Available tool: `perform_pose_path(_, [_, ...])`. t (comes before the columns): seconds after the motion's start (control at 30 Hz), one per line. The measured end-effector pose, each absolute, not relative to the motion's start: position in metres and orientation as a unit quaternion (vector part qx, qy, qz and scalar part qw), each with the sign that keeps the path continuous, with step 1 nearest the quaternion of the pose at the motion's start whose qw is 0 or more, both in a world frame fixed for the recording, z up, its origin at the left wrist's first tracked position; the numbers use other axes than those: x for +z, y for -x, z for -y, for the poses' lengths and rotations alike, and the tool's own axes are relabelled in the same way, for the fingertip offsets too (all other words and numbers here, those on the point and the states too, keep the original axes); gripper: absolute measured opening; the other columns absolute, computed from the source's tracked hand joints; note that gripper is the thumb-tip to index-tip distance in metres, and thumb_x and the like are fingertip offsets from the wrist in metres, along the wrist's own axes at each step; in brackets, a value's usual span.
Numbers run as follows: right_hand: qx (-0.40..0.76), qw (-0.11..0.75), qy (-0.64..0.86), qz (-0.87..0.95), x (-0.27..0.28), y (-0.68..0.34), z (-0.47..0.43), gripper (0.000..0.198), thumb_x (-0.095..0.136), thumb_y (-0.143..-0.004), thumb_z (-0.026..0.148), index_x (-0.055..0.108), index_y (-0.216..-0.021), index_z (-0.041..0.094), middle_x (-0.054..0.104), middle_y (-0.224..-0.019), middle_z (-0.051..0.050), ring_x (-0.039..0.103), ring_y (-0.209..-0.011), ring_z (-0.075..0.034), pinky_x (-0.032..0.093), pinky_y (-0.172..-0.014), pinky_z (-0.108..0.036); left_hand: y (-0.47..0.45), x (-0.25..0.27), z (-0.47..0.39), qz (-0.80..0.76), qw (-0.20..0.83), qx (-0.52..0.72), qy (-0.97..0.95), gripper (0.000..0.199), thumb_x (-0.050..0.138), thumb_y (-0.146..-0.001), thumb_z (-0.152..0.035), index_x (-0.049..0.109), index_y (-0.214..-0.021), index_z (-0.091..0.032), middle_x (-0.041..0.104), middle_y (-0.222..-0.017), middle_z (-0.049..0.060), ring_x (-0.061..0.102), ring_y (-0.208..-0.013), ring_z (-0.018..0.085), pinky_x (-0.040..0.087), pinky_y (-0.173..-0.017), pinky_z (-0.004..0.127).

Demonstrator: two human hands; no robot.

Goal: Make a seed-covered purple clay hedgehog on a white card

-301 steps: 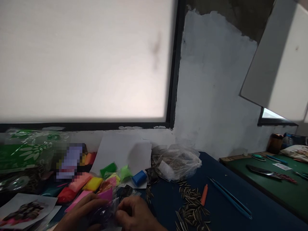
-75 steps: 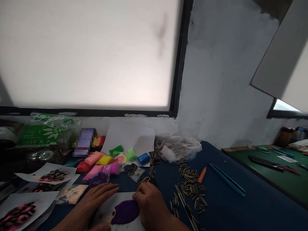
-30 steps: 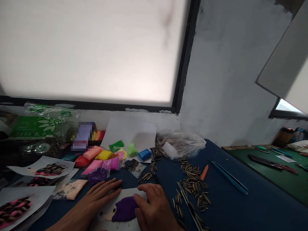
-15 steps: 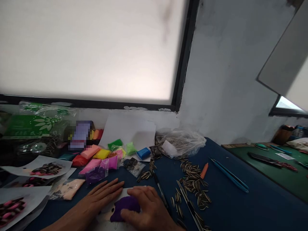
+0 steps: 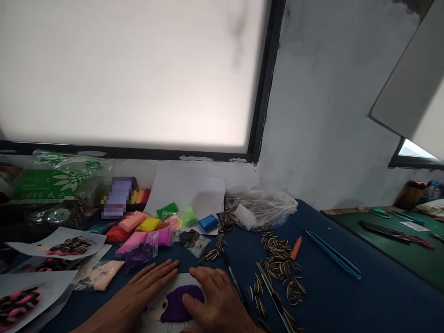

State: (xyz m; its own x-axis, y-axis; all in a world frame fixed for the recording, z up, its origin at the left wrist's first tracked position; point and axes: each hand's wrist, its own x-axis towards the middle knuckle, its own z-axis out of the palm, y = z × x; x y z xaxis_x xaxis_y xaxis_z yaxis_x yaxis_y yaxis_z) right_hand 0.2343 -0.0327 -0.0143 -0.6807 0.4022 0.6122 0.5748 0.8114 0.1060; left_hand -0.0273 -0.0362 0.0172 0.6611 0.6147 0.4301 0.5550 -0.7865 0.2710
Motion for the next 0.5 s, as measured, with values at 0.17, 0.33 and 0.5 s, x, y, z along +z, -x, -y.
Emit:
perform_pose_path(0.17, [-0.086, 0.273, 0.343, 0.895, -0.010, -0.237, 0.036, 0.030, 0.046, -0.097, 0.025, 0.056, -0.125, 0.019, 0.064, -0.127, -0.019, 0.062, -0.112, -0.030, 0.052, -0.087, -0.041, 0.028, 0.017, 0.036, -0.326, 0.068, 0.242, -0.911, 0.069, 0.067, -0.089, -0.051, 0.039, -0.151, -0.037, 0.051, -0.151, 0.003, 0.055, -0.131, 0.032, 0.046, -0.108, 0.046])
perform_pose_path(0.33, [-0.014, 0.343, 0.384, 0.857, -0.008, -0.235, 0.041, 0.029, 0.043, -0.085, 0.007, 0.055, -0.108, 0.020, 0.066, -0.119, -0.017, 0.064, -0.107, -0.028, 0.053, -0.081, -0.038, 0.030, 0.011, 0.034, -0.324, 0.076, 0.243, -0.911, 0.072, 0.067, -0.089, -0.053, 0.036, -0.152, -0.038, 0.048, -0.153, 0.002, 0.053, -0.133, 0.032, 0.045, -0.109, 0.046])
perform_pose_path(0.5, [0.004, 0.379, 0.375, 0.846, -0.005, -0.231, 0.044, 0.022, 0.039, -0.088, 0.004, 0.049, -0.089, 0.023, 0.067, -0.110, -0.012, 0.065, -0.100, -0.024, 0.052, -0.078, -0.034, 0.030, 0.012, 0.033, -0.331, 0.101, 0.235, -0.908, 0.076, 0.070, -0.086, -0.056, 0.036, -0.152, -0.040, 0.044, -0.155, 0.001, 0.050, -0.136, 0.033, 0.043, -0.111, 0.047])
